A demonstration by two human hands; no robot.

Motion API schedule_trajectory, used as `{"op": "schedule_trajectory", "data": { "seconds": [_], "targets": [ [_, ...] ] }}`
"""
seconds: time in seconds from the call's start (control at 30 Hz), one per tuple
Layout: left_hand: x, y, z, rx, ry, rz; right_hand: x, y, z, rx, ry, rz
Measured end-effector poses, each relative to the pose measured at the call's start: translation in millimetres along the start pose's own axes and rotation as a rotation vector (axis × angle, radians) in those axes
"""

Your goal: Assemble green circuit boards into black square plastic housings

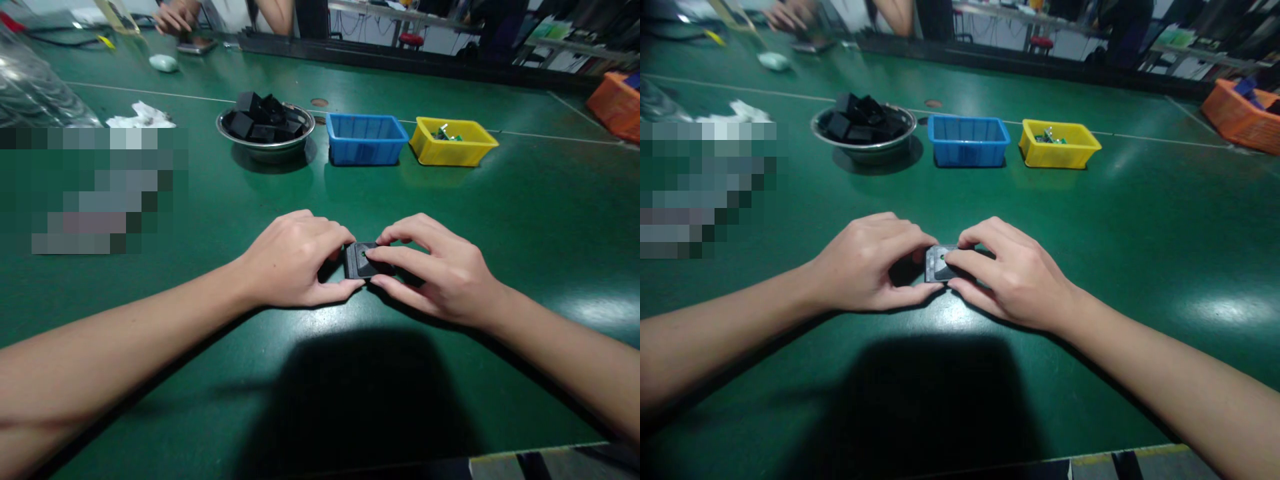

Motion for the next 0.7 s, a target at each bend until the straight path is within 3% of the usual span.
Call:
{"op": "schedule_trajectory", "data": {
  "seconds": [0.23,0.33,0.47,0.57,0.7],
  "targets": [
    [-0.7,-0.4,1.9,0.026,-0.040,-0.001,-0.9,0.6,-0.6,0.011,0.046,0.014],
    [0.0,-0.4,2.3,0.017,-0.107,0.004,-3.1,0.6,-1.3,-0.032,0.130,0.089],
    [1.7,-0.3,0.5,-0.009,-0.167,0.048,-8.7,0.3,-0.1,-0.120,0.363,0.360],
    [2.7,-0.3,-0.5,-0.018,-0.229,0.062,-12.4,0.4,4.6,-0.094,0.650,0.601],
    [3.1,0.3,-0.4,-0.029,-0.383,-0.037,-15.5,1.7,10.8,-0.165,1.039,0.831]
  ]
}}
Point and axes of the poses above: each hand's wrist, its own y-axis towards the middle knuckle, its own z-axis out of the palm, x = y × z, the point moved 2 cm from there along y, towards the middle knuckle, and after that the axes turned 14 degrees about y, right-handed, at the moved point
